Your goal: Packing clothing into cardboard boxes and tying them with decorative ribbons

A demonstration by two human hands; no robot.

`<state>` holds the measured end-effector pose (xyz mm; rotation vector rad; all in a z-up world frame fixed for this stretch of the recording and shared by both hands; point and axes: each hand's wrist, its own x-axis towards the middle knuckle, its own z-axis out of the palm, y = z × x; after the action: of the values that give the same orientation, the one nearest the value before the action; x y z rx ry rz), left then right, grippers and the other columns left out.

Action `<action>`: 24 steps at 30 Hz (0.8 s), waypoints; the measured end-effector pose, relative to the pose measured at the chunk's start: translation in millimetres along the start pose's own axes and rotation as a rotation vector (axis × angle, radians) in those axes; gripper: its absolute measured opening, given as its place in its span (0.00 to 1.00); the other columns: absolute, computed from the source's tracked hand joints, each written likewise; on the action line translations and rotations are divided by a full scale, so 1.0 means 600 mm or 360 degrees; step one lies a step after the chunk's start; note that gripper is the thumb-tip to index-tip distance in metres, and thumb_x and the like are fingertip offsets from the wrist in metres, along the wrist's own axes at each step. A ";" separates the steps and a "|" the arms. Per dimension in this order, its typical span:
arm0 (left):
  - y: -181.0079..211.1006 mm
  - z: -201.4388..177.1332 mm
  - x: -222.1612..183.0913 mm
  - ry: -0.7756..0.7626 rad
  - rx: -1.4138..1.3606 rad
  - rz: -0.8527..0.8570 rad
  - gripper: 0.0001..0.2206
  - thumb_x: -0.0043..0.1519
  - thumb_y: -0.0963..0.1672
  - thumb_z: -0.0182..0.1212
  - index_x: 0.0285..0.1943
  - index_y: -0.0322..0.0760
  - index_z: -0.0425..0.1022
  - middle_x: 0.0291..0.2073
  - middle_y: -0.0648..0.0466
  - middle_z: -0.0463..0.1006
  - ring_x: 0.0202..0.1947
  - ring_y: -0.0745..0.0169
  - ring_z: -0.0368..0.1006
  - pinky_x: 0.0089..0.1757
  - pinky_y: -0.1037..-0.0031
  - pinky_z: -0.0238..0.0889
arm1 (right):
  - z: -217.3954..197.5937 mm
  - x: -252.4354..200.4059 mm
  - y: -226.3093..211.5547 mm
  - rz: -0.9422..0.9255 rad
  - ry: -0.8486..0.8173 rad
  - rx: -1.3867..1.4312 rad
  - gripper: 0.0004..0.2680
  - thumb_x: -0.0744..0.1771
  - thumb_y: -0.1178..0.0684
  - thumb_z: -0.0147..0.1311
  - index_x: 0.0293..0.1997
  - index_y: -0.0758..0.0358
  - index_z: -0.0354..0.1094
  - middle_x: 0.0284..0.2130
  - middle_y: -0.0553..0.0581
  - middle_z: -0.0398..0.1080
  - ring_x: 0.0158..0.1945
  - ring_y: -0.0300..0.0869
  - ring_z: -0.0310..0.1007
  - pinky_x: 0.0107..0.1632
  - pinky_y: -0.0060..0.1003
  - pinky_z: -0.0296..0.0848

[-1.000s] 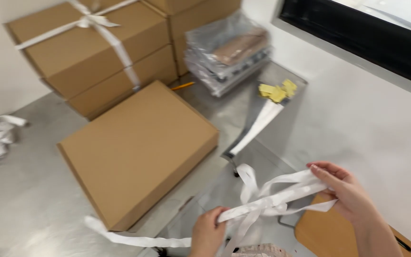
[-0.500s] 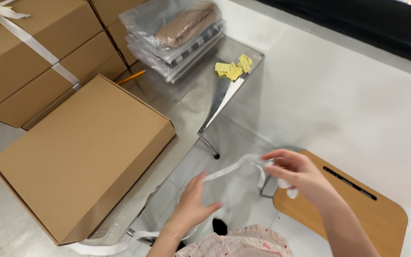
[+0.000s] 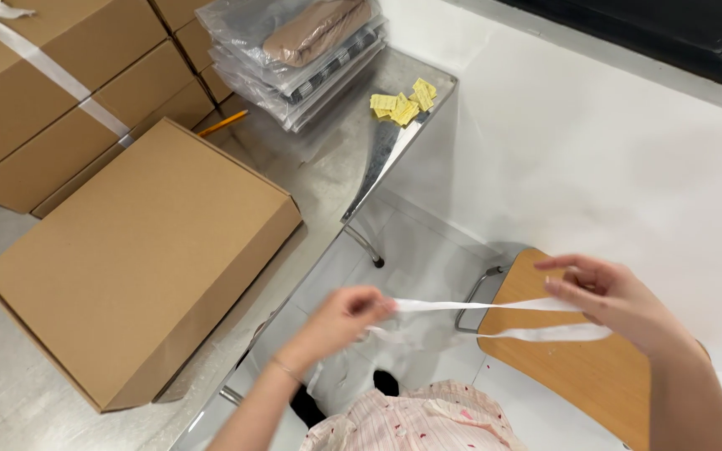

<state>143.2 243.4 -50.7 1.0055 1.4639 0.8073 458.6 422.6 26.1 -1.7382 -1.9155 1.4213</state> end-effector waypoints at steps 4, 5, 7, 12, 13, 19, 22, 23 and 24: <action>0.015 -0.059 -0.034 0.0449 0.0044 0.0152 0.14 0.67 0.49 0.66 0.28 0.44 0.76 0.21 0.67 0.58 0.25 0.75 0.50 0.31 0.79 0.45 | 0.012 0.014 0.052 0.0228 -0.0173 -0.0159 0.07 0.65 0.54 0.70 0.41 0.64 0.91 0.21 0.56 0.59 0.27 0.42 0.54 0.32 0.36 0.48; 0.017 -0.062 -0.035 0.0451 0.0039 0.0144 0.14 0.67 0.49 0.66 0.28 0.44 0.76 0.21 0.67 0.58 0.25 0.75 0.50 0.31 0.79 0.45 | 0.014 0.026 0.075 0.0233 -0.0181 -0.0164 0.07 0.65 0.54 0.70 0.41 0.64 0.91 0.21 0.56 0.59 0.27 0.42 0.54 0.32 0.36 0.48; 0.021 -0.070 -0.041 0.0568 0.0307 -0.0008 0.16 0.68 0.52 0.64 0.28 0.46 0.75 0.18 0.64 0.54 0.22 0.72 0.48 0.29 0.75 0.43 | 0.019 0.052 0.119 -0.0052 -0.0317 -0.0073 0.14 0.66 0.54 0.70 0.20 0.72 0.76 0.19 0.54 0.56 0.24 0.41 0.49 0.30 0.37 0.46; -0.118 -0.101 -0.024 0.0738 0.1046 -0.0701 0.13 0.66 0.56 0.55 0.47 0.51 0.75 0.37 0.56 0.77 0.40 0.53 0.73 0.40 0.60 0.64 | 0.012 0.055 0.106 -0.0166 -0.0381 0.0095 0.12 0.67 0.54 0.64 0.23 0.73 0.81 0.16 0.55 0.60 0.23 0.41 0.53 0.28 0.37 0.49; -0.163 -0.106 -0.018 0.0589 0.1143 -0.0941 0.15 0.66 0.53 0.55 0.57 0.51 0.75 0.53 0.55 0.82 0.54 0.49 0.77 0.48 0.55 0.69 | 0.008 0.054 0.103 -0.0229 -0.0363 0.0136 0.12 0.67 0.55 0.63 0.23 0.73 0.80 0.16 0.56 0.65 0.22 0.41 0.56 0.27 0.36 0.49; 0.100 0.025 -0.010 -0.0147 -0.0027 0.0098 0.36 0.67 0.62 0.43 0.73 0.34 0.67 0.65 0.35 0.73 0.70 0.36 0.65 0.66 0.48 0.58 | 0.139 0.022 -0.021 -0.0516 -0.0894 0.0162 0.05 0.63 0.62 0.68 0.26 0.75 0.83 0.12 0.60 0.71 0.15 0.43 0.69 0.23 0.38 0.72; 0.132 0.050 0.003 -0.0487 -0.0250 0.0122 0.18 0.70 0.56 0.54 0.49 0.39 0.72 0.19 0.58 0.72 0.28 0.64 0.72 0.49 0.72 0.63 | 0.162 0.041 -0.033 -0.0547 -0.0885 0.0147 0.08 0.65 0.61 0.62 0.22 0.69 0.77 0.07 0.57 0.63 0.14 0.42 0.62 0.24 0.35 0.66; 0.091 0.042 0.018 -0.0475 -0.0255 0.0123 0.18 0.70 0.56 0.54 0.49 0.39 0.72 0.19 0.58 0.72 0.28 0.64 0.72 0.49 0.72 0.63 | 0.148 0.031 -0.045 -0.0553 -0.0895 0.0140 0.08 0.65 0.61 0.62 0.22 0.69 0.77 0.07 0.57 0.63 0.14 0.42 0.62 0.24 0.35 0.66; 0.050 0.034 0.033 -0.0397 -0.0167 0.0175 0.15 0.70 0.54 0.56 0.46 0.41 0.77 0.20 0.61 0.72 0.30 0.69 0.69 0.44 0.76 0.63 | 0.132 0.021 -0.055 -0.0502 -0.0839 0.0139 0.08 0.65 0.61 0.62 0.22 0.72 0.77 0.07 0.58 0.64 0.14 0.43 0.63 0.25 0.37 0.67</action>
<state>167.6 272.8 -34.2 1.0729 1.1509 0.7974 378.4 397.9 3.2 -1.0209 -2.1998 1.9259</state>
